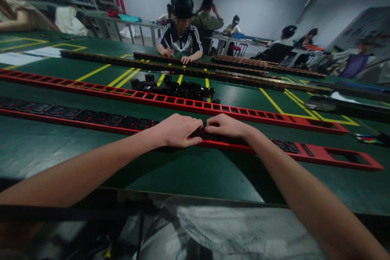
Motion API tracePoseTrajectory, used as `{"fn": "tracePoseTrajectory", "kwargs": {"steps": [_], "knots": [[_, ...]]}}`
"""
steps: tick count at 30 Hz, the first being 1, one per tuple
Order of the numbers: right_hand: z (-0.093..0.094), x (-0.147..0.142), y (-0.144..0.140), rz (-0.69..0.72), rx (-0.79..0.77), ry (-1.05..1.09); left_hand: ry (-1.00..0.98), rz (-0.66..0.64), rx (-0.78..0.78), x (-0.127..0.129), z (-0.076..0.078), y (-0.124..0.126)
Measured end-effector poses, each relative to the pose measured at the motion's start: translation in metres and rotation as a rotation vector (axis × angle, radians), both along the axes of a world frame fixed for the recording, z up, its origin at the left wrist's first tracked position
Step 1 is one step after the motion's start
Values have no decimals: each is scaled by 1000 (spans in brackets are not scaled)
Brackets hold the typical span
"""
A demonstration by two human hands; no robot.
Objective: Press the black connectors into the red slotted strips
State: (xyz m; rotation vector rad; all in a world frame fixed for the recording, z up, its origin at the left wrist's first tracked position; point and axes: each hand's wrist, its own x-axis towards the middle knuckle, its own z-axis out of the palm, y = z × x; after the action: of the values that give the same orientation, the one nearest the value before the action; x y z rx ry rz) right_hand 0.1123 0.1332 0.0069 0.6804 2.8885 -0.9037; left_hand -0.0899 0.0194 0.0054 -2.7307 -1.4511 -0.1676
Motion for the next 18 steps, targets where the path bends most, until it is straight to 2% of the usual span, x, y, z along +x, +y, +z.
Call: {"fn": "tracePoseTrajectory", "kwargs": {"steps": [18], "knots": [[-2, -1, 0, 16, 42, -3, 18, 61, 7, 1, 5, -2]]}}
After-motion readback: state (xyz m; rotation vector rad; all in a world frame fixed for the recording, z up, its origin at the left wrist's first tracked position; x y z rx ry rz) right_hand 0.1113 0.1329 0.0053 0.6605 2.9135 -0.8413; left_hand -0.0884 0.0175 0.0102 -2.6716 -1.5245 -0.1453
